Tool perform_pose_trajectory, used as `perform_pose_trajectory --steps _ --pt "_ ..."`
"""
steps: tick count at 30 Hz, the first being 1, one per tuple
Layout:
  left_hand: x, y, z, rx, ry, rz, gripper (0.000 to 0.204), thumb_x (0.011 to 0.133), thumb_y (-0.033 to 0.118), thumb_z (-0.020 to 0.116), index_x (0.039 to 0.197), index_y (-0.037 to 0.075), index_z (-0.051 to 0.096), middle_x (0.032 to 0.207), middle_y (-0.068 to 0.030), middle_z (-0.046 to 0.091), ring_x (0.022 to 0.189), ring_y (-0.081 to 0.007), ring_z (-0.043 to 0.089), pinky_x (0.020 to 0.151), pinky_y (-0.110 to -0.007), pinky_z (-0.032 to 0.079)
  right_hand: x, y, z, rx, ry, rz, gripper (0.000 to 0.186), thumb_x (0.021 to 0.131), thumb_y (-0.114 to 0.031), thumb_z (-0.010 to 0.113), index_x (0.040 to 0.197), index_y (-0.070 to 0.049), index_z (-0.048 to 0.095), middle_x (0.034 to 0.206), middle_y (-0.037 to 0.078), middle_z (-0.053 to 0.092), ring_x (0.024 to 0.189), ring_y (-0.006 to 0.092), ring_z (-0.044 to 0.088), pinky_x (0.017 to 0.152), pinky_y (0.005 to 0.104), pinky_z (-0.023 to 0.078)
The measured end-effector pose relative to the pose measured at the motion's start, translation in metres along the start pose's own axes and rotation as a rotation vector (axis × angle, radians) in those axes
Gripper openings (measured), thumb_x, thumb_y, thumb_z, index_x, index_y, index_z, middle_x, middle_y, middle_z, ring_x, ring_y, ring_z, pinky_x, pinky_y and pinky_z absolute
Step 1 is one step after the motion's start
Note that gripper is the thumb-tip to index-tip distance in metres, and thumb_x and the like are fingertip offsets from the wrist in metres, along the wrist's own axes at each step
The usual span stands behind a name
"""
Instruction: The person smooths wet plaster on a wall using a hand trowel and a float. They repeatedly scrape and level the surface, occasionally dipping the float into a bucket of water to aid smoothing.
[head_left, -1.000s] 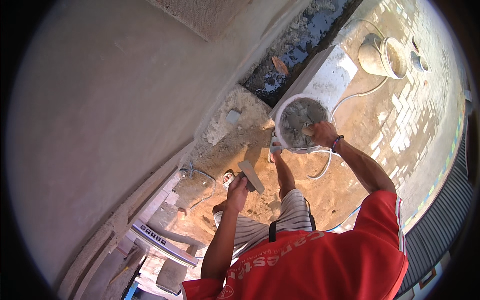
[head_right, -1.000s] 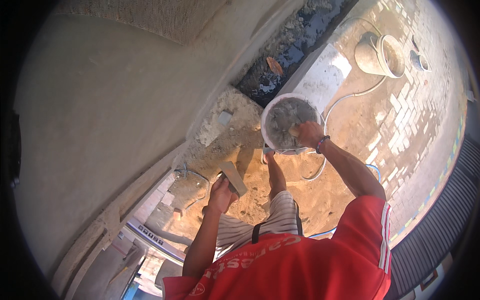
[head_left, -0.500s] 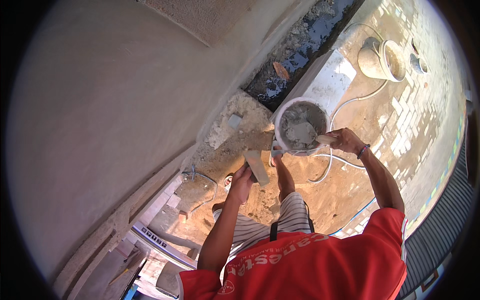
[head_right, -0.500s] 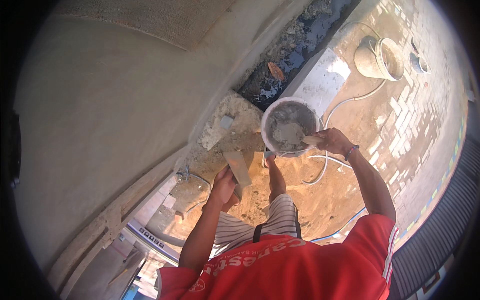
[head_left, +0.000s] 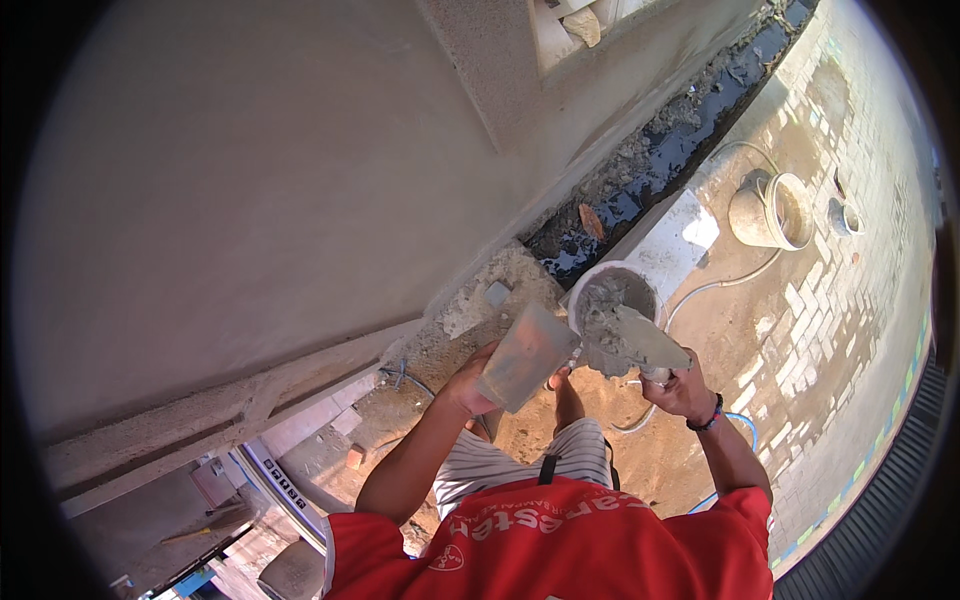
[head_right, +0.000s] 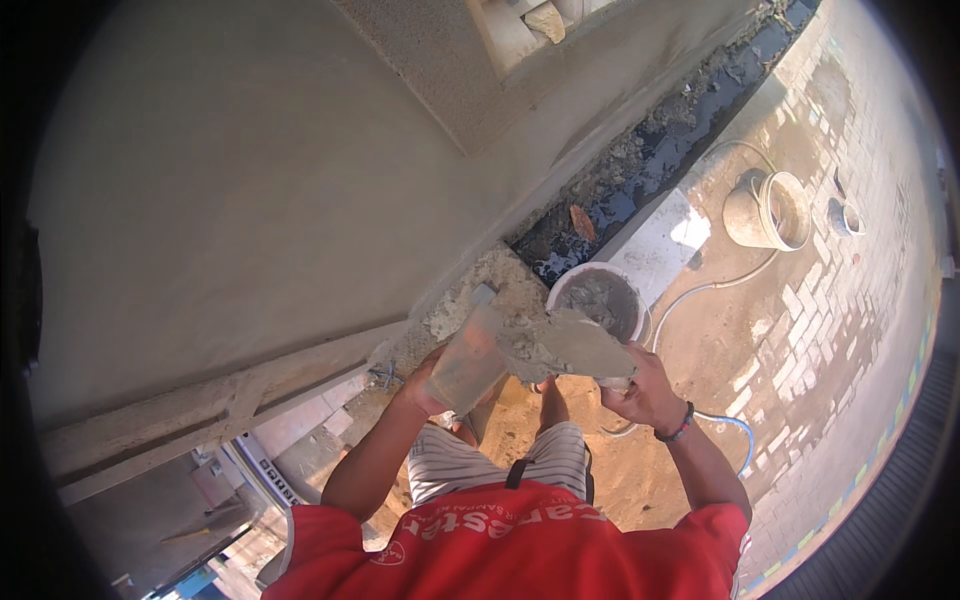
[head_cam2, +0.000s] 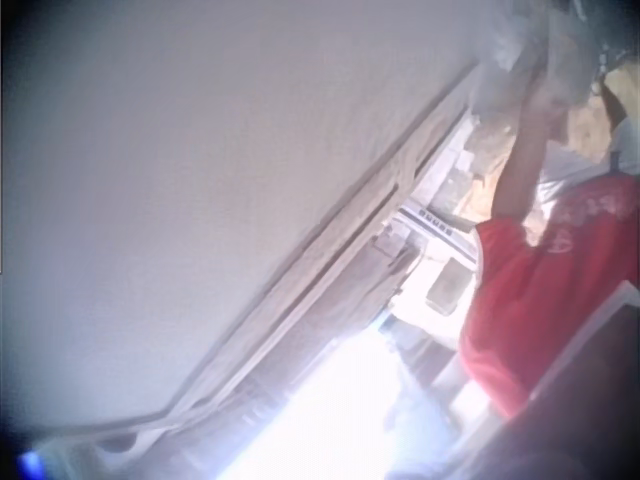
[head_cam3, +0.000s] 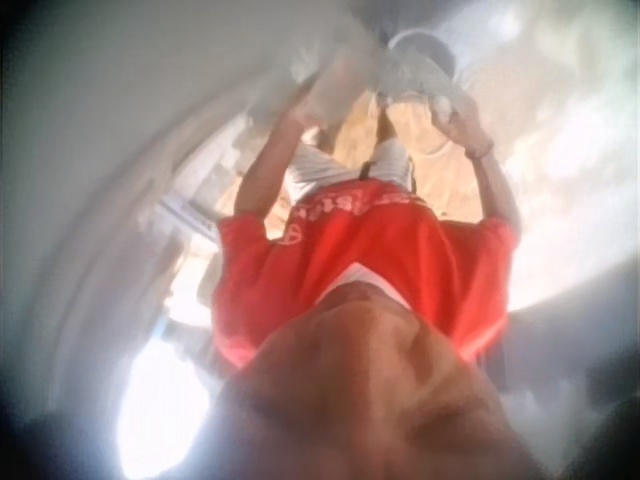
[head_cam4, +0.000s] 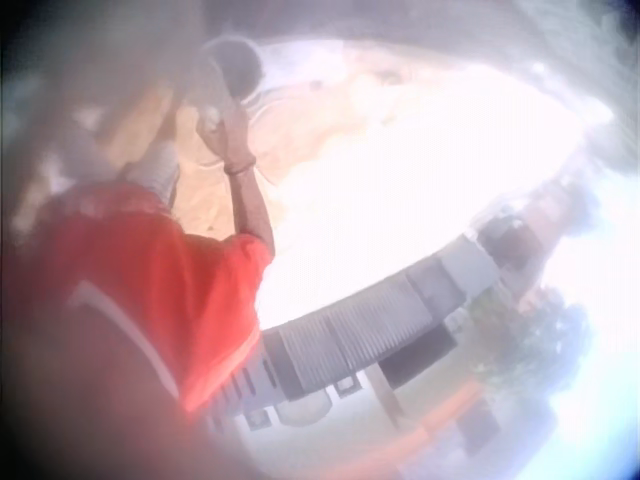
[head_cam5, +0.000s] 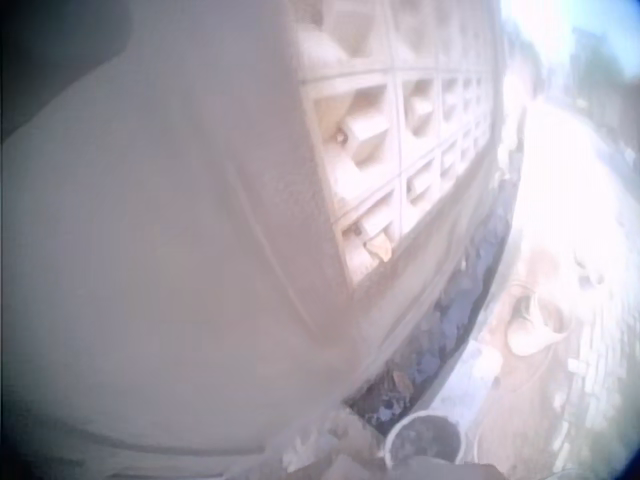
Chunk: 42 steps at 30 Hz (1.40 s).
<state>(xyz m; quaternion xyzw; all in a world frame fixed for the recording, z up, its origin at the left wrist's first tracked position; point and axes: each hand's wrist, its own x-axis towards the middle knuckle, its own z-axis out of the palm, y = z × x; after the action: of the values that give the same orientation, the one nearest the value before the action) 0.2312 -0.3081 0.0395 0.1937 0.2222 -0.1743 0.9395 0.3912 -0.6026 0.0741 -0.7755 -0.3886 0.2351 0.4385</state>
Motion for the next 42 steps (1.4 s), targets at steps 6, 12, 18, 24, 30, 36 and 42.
perform_pose_trajectory --steps 6,12,18,24,30,36,42 --pt "-0.035 0.019 0.027 -0.046 -0.214 -0.032 0.039 0.089 0.016 0.062 0.123 0.000 0.053 0.113 -0.0117 0.062 0.098 -0.0182 0.063 0.082 -0.034 0.053 0.059 -0.006 0.002 -0.050 -0.016 -0.439 0.034 0.070 -0.011 0.060 0.103 -0.005 0.054 0.092 0.013 0.055 0.082 0.0337 0.051 0.074 0.0422 0.037" --pt "-0.052 0.003 0.035 -0.172 -0.216 -0.068 0.039 0.090 0.018 0.062 0.124 0.000 0.053 0.115 -0.0102 0.062 0.100 -0.0177 0.062 0.084 -0.034 0.052 0.070 -0.009 0.015 -0.170 -0.084 -0.483 0.034 0.071 -0.013 0.062 0.103 -0.007 0.053 0.092 0.011 0.051 0.089 0.0316 0.049 0.078 0.0413 0.034" --pt "-0.058 0.004 0.046 0.039 -0.206 -0.022 0.051 0.086 0.020 0.066 0.130 0.001 0.048 0.118 -0.0113 0.061 0.107 -0.0194 0.060 0.093 -0.034 0.048 0.076 -0.010 0.019 -0.154 -0.129 -0.476 0.028 0.078 -0.018 0.063 0.102 -0.008 0.053 0.096 0.011 0.052 0.092 0.0315 0.049 0.080 0.0419 0.034" --pt "-0.053 -0.014 0.016 0.048 -0.229 0.082 0.051 0.087 0.019 0.064 0.131 0.001 0.047 0.122 -0.0125 0.059 0.107 -0.0212 0.060 0.093 -0.036 0.048 0.079 0.001 0.020 -0.176 -0.139 -0.407 0.029 0.077 -0.018 0.063 0.101 -0.007 0.053 0.097 0.012 0.052 0.093 0.0326 0.049 0.082 0.0424 0.034" --pt "-0.042 -0.024 0.015 -0.314 -0.099 -0.082 0.050 0.085 0.016 0.065 0.130 0.001 0.048 0.117 -0.0138 0.060 0.102 -0.0227 0.063 0.086 -0.036 0.053 0.042 0.062 0.012 -0.327 -0.174 -0.029 0.031 0.073 -0.014 0.063 0.101 -0.005 0.052 0.100 0.016 0.055 0.095 0.0358 0.051 0.081 0.0433 0.039" --pt "-0.044 -0.051 -0.011 -0.265 -0.149 0.092 0.047 0.085 0.009 0.064 0.128 0.000 0.049 0.116 -0.0119 0.061 0.100 -0.0210 0.063 0.085 -0.036 0.053 -0.039 0.133 0.023 -0.438 -0.236 0.571 0.033 0.072 -0.007 0.060 0.104 -0.002 0.053 0.088 0.024 0.064 0.083 0.0439 0.061 0.072 0.0508 0.049" --pt "-0.033 -0.073 -0.028 -0.268 -0.136 0.140 0.049 0.085 0.011 0.065 0.129 0.001 0.048 0.117 -0.0110 0.060 0.102 -0.0212 0.061 0.089 -0.037 0.049 -0.066 0.228 0.047 -0.646 -0.368 0.623 0.045 0.072 -0.018 0.068 0.112 -0.002 0.055 0.086 0.024 0.065 0.084 0.0413 0.064 0.073 0.0495 0.050"
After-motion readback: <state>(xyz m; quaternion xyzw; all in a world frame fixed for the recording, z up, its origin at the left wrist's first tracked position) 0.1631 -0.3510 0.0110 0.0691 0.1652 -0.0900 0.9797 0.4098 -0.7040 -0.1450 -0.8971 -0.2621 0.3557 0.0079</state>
